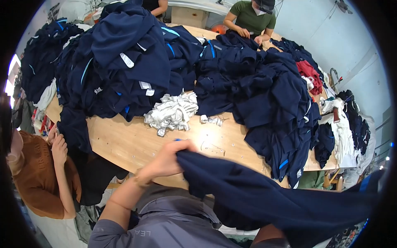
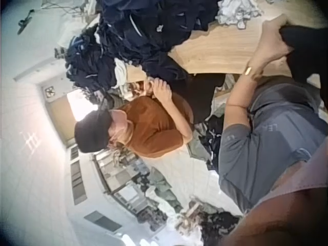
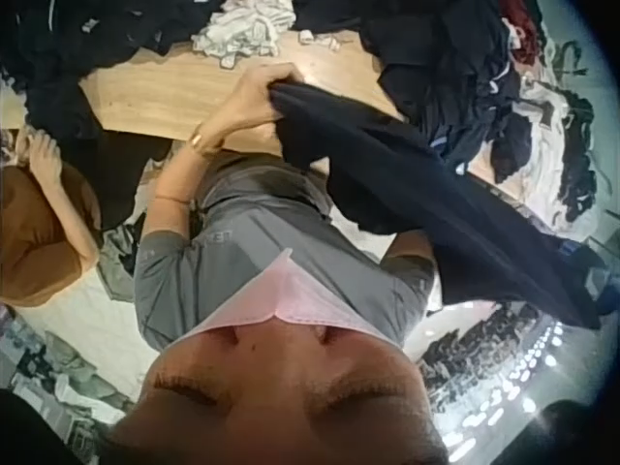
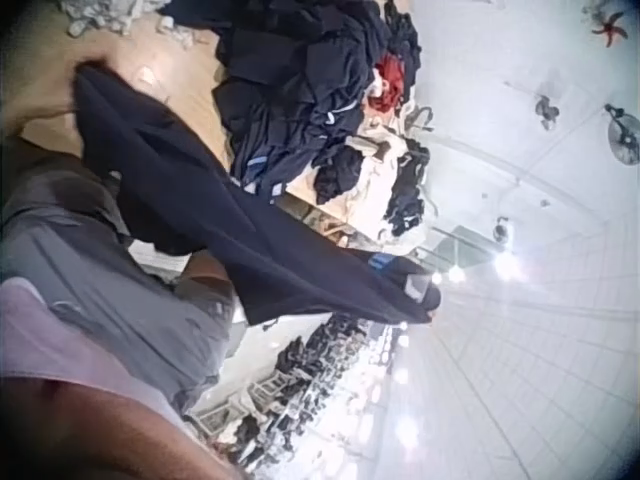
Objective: Trimming loose threads from blue athletic shirts using small scissors.
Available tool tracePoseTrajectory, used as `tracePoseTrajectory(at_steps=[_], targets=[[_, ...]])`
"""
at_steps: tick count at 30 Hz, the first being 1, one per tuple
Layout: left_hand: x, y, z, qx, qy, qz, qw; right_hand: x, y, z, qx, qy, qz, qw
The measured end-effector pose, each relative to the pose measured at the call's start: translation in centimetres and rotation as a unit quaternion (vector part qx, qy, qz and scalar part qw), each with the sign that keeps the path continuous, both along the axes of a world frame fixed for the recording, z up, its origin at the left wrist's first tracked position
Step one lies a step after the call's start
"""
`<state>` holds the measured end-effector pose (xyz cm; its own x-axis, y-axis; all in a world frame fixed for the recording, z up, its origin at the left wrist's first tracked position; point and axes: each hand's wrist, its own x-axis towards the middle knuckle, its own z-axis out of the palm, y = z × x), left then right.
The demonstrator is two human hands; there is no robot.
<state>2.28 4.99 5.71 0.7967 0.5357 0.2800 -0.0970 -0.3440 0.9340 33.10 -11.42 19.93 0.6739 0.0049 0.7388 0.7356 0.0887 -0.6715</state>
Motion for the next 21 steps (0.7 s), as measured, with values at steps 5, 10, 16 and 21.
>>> tracePoseTrajectory(at_steps=[5,10,16,21], targets=[[-7.6,2.9,4.5,-0.064,0.093,-0.133,0.985,12.3,0.2,-0.8,-0.112,0.052,-0.036,0.992],[-10.2,4.8,-1.9,0.33,0.231,0.36,0.842,3.5,7.5,-9.3,-0.287,0.101,0.053,0.951],[-11.5,3.4,-1.0,0.1,0.275,0.217,0.931,-2.0,6.4,-22.6,-0.35,0.177,0.269,0.88],[-10.8,5.2,4.6,0.101,0.16,0.11,0.976,-6.5,4.6,-24.7,-0.466,0.214,0.364,0.778]])
